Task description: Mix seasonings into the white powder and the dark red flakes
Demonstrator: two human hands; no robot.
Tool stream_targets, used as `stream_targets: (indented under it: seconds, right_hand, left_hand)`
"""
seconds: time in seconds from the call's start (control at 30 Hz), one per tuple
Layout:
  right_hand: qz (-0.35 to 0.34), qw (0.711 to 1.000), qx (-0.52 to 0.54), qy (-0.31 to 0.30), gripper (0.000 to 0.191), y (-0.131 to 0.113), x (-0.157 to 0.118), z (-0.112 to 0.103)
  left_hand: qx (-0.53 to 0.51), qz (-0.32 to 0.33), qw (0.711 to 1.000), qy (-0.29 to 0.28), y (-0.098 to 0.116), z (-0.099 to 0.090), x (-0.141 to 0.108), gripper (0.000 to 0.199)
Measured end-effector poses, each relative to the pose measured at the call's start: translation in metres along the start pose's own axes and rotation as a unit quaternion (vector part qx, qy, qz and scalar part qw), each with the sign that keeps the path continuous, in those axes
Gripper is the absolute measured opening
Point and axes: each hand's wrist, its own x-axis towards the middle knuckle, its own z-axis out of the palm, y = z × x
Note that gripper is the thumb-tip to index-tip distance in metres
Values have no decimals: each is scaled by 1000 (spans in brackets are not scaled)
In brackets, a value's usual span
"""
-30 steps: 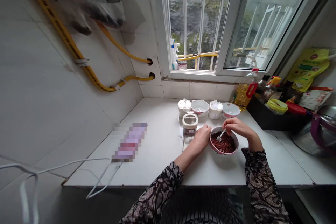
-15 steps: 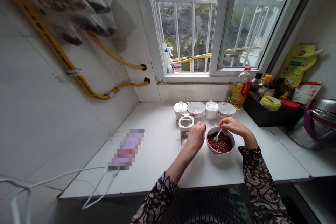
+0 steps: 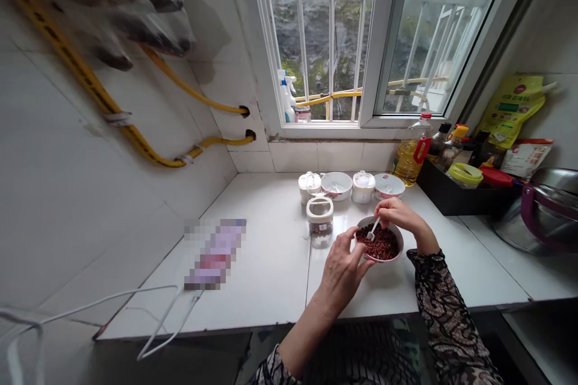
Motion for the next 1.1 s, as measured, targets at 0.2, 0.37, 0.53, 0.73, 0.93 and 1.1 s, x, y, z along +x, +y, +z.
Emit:
stream_targets:
  seconds: [0.2,0.37,0.53,0.73,0.93,1.1]
  right_hand:
    - [-10,999,43,-25,15,-3,2,8]
    - [-43,995,71,-55,15,-9,5,25]
    - [-83,991,86,-62,15,-14,5,37]
    - [-153,985,19,79,16,-15,5,41]
    - [-149,988,4,28,18,-17,6,58]
    - [-85,988,111,61,16,-11,13,50]
  left_hand:
    - [24,-27,999,7,-19,-1,-5,16]
    - [-11,-35,999,-15,-44,-21,-14,16]
    - [-36,-50,998,-17,-58,-36,-22,14]
    - [-46,-71,996,16,-52,-35,-26,20]
    - [-44,-83,995,39,-47,-31,-30,24]
    - [-24,-76,996,31,-49,-30,-34,31]
